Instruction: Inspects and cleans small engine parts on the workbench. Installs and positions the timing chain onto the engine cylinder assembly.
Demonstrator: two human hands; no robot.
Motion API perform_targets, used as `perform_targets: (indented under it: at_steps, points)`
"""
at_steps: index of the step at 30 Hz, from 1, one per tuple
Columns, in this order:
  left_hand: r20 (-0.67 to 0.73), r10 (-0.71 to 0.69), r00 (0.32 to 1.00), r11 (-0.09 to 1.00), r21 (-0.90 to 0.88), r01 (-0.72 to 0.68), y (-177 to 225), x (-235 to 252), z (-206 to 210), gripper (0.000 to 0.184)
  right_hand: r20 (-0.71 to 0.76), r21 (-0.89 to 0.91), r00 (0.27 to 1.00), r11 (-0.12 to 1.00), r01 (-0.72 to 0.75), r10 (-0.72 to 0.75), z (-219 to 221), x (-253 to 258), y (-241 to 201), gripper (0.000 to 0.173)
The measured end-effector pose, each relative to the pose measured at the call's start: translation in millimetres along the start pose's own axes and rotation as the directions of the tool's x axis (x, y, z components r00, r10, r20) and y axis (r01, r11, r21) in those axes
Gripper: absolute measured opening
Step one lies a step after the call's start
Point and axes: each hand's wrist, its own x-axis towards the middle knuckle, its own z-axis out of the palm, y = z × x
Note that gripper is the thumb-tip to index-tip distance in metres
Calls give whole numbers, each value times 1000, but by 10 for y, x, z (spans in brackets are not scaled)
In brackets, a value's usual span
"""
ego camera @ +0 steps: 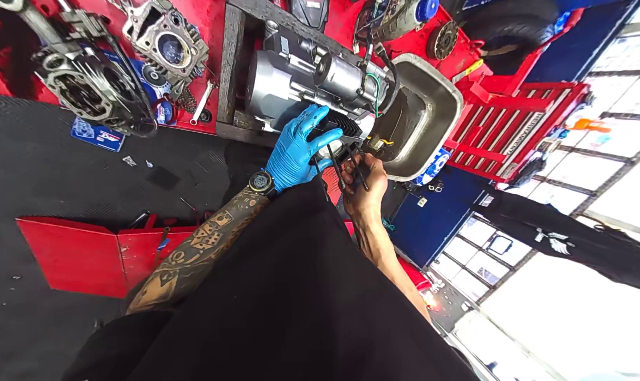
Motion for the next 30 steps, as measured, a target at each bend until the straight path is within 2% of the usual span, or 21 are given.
perform_targets:
  at_steps: [11,15,20,22,25,30]
  points:
    - [-2,31,1000,1000,6,-31,-29,-10,9,57,-23,7,999,999,-32,32,8,-17,-26,50]
    - [33,31,999,999,11,-32,-40,35,-29,56,67,0,998,1000,-19,19,-21,-37,-42,48]
    - [50,37,998,999,12,-37,-37,19,-42,61,131,3,979,988,-157,155,-107,-29,-164,60]
    - [46,42,998,999,15,-43,-48,37,-40,61,127,10,969,977,-215,212,-119,9,-194,48]
    - [40,54,998,998,30,-55,-53,22,-32,61,161,-45,960,973,-226,230,-135,45,-208,36]
    - [45,61,997,998,28,-62,-63,22,-28,59,212,-210,943,955,-210,255,-124,79,-366,41]
